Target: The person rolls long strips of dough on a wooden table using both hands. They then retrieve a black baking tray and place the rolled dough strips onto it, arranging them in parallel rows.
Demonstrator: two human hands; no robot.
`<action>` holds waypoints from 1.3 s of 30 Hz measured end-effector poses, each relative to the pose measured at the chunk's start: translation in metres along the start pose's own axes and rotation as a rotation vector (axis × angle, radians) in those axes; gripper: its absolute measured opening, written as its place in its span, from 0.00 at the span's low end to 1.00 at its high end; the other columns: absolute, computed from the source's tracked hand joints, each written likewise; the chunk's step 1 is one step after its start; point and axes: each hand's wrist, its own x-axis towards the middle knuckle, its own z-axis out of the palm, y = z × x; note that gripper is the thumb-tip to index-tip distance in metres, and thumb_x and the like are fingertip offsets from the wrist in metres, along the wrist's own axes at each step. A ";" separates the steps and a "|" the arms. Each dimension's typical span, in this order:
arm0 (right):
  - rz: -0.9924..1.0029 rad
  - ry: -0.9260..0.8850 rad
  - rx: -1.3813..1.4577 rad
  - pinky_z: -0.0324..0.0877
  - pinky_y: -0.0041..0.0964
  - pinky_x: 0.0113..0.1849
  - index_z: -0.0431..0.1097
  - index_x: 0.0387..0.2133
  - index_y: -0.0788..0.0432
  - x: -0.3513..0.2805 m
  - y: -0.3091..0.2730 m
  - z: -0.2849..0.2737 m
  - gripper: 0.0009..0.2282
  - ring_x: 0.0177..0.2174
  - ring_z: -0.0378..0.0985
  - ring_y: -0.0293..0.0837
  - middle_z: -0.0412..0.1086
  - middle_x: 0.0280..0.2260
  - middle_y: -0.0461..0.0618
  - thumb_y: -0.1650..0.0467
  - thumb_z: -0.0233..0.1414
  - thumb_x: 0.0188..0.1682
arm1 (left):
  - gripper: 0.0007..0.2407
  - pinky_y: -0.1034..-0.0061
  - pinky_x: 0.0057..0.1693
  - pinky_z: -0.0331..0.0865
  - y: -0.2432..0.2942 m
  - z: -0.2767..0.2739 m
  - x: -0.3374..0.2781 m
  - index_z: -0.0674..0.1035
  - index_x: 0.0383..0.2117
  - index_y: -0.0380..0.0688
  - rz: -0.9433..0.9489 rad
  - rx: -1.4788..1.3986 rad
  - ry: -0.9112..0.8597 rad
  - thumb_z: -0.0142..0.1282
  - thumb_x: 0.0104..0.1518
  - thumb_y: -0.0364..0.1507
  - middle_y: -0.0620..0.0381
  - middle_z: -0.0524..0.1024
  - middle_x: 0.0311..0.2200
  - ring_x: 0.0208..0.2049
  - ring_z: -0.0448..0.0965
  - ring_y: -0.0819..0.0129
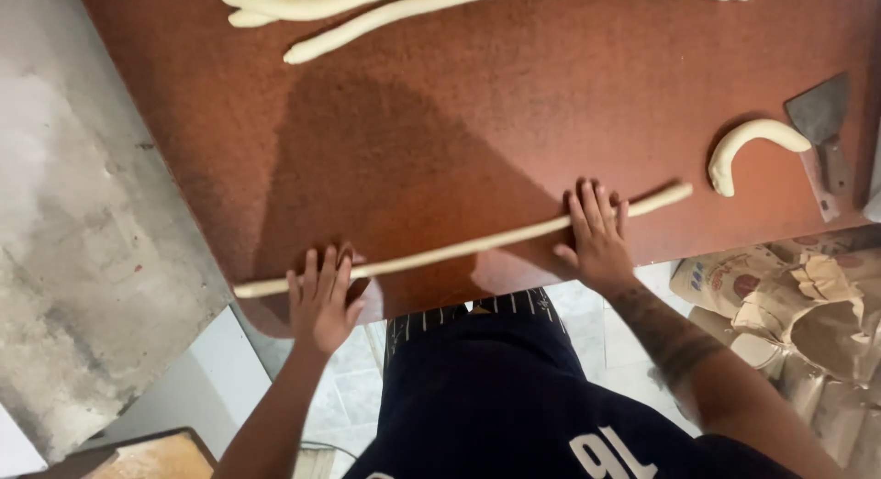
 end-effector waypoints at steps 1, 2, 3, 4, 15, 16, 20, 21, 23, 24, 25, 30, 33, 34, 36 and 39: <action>-0.091 -0.047 0.013 0.40 0.72 0.62 0.50 0.72 0.59 0.002 0.016 0.004 0.41 0.68 0.45 0.68 0.47 0.71 0.67 0.44 0.29 0.53 | 0.36 0.33 0.70 0.43 -0.017 0.001 0.005 0.61 0.70 0.55 0.079 0.058 -0.135 0.54 0.54 0.51 0.51 0.52 0.74 0.74 0.45 0.40; -0.182 -0.109 0.030 0.43 0.75 0.61 0.50 0.72 0.56 -0.005 0.031 0.005 0.44 0.68 0.48 0.69 0.48 0.71 0.65 0.41 0.33 0.48 | 0.35 0.31 0.70 0.48 -0.031 0.002 0.002 0.62 0.69 0.62 0.154 0.110 -0.284 0.54 0.52 0.53 0.54 0.55 0.73 0.73 0.50 0.41; -0.180 -0.121 0.034 0.43 0.75 0.61 0.50 0.72 0.56 0.019 0.039 -0.005 0.44 0.68 0.48 0.69 0.48 0.71 0.65 0.41 0.33 0.48 | 0.35 0.31 0.70 0.48 -0.043 0.003 0.016 0.62 0.69 0.62 0.155 0.105 -0.295 0.54 0.52 0.53 0.54 0.55 0.73 0.73 0.50 0.41; -0.166 -0.081 -0.038 0.43 0.80 0.60 0.50 0.72 0.61 0.050 0.049 -0.011 0.42 0.66 0.46 0.75 0.48 0.69 0.73 0.50 0.47 0.46 | 0.39 0.27 0.67 0.50 -0.060 0.004 0.037 0.61 0.71 0.58 0.199 0.168 -0.104 0.60 0.48 0.49 0.48 0.53 0.74 0.72 0.50 0.36; 0.081 -0.020 0.030 0.33 0.70 0.63 0.46 0.72 0.68 -0.016 0.061 0.004 0.43 0.69 0.37 0.71 0.40 0.71 0.72 0.44 0.23 0.56 | 0.33 0.29 0.67 0.44 -0.057 0.025 -0.027 0.68 0.68 0.48 0.011 0.214 0.241 0.20 0.66 0.54 0.41 0.59 0.72 0.72 0.50 0.31; -0.003 -0.165 -0.046 0.38 0.71 0.64 0.47 0.71 0.67 -0.013 0.074 -0.004 0.44 0.69 0.41 0.70 0.43 0.71 0.72 0.46 0.34 0.49 | 0.31 0.23 0.65 0.47 -0.068 0.023 -0.026 0.68 0.68 0.56 0.080 0.185 0.169 0.39 0.58 0.51 0.43 0.61 0.71 0.72 0.53 0.29; -0.089 0.002 -0.225 0.49 0.78 0.58 0.52 0.70 0.77 0.061 0.119 -0.003 0.40 0.62 0.52 0.82 0.50 0.65 0.87 0.48 0.28 0.62 | 0.38 0.17 0.60 0.50 -0.090 -0.021 0.051 0.69 0.70 0.50 0.046 0.298 0.209 0.63 0.47 0.44 0.31 0.62 0.70 0.69 0.54 0.23; -0.095 0.010 -0.224 0.49 0.78 0.58 0.52 0.70 0.77 0.074 0.118 -0.004 0.40 0.62 0.52 0.82 0.50 0.65 0.87 0.48 0.28 0.62 | 0.38 0.17 0.60 0.50 -0.087 -0.027 0.064 0.69 0.70 0.50 0.040 0.303 0.216 0.63 0.47 0.44 0.31 0.62 0.70 0.69 0.54 0.23; 0.277 0.114 -0.162 0.47 0.71 0.62 0.46 0.73 0.69 0.093 0.113 -0.008 0.41 0.67 0.40 0.72 0.38 0.69 0.73 0.46 0.22 0.59 | 0.31 0.17 0.58 0.41 -0.080 -0.037 0.087 0.63 0.72 0.47 -0.243 0.224 0.340 0.19 0.70 0.49 0.30 0.54 0.69 0.66 0.46 0.22; 0.269 0.121 -0.163 0.47 0.71 0.62 0.46 0.73 0.69 0.075 0.103 -0.009 0.41 0.67 0.40 0.72 0.38 0.69 0.73 0.46 0.22 0.59 | 0.31 0.17 0.58 0.41 -0.069 -0.035 0.068 0.63 0.72 0.47 -0.250 0.224 0.347 0.19 0.70 0.49 0.30 0.54 0.69 0.66 0.46 0.22; 0.230 0.089 -0.111 0.45 0.73 0.62 0.46 0.73 0.68 0.059 0.095 -0.010 0.35 0.67 0.38 0.73 0.37 0.70 0.74 0.53 0.32 0.60 | 0.28 0.20 0.60 0.42 -0.057 -0.034 0.050 0.64 0.72 0.44 -0.267 0.229 0.292 0.33 0.68 0.45 0.30 0.53 0.70 0.67 0.45 0.23; 0.067 -0.044 -0.029 0.41 0.67 0.63 0.46 0.73 0.63 -0.025 0.070 -0.018 0.36 0.69 0.40 0.68 0.41 0.71 0.71 0.51 0.32 0.57 | 0.29 0.24 0.65 0.41 -0.060 0.031 -0.038 0.66 0.69 0.45 -0.116 0.183 0.242 0.42 0.63 0.45 0.34 0.57 0.72 0.71 0.50 0.26; -0.046 -0.083 -0.070 0.54 0.75 0.59 0.48 0.73 0.60 -0.001 0.105 -0.015 0.40 0.67 0.47 0.74 0.44 0.70 0.73 0.46 0.28 0.55 | 0.38 0.28 0.65 0.57 -0.099 0.013 -0.011 0.72 0.63 0.51 0.130 0.160 0.156 0.65 0.37 0.43 0.39 0.66 0.67 0.67 0.63 0.28; 0.010 -0.023 -0.086 0.51 0.78 0.59 0.48 0.73 0.63 0.028 0.120 -0.012 0.40 0.66 0.45 0.76 0.42 0.70 0.75 0.46 0.29 0.56 | 0.38 0.35 0.69 0.54 -0.102 -0.013 0.023 0.68 0.67 0.53 -0.001 0.367 -0.054 0.58 0.44 0.49 0.45 0.58 0.72 0.71 0.56 0.35; 0.063 0.041 -0.100 0.49 0.81 0.58 0.47 0.73 0.67 0.070 0.137 -0.008 0.40 0.65 0.43 0.79 0.40 0.69 0.77 0.46 0.31 0.58 | 0.37 0.42 0.73 0.52 -0.116 -0.031 0.065 0.65 0.70 0.56 -0.142 0.570 -0.261 0.52 0.52 0.54 0.50 0.50 0.77 0.75 0.50 0.42; 0.280 0.129 -0.080 0.44 0.76 0.62 0.40 0.74 0.65 0.077 0.122 -0.011 0.37 0.67 0.35 0.72 0.35 0.70 0.71 0.49 0.30 0.60 | 0.43 0.30 0.67 0.41 -0.111 -0.023 0.062 0.58 0.72 0.34 -0.211 0.081 0.404 0.16 0.64 0.61 0.27 0.47 0.71 0.69 0.43 0.25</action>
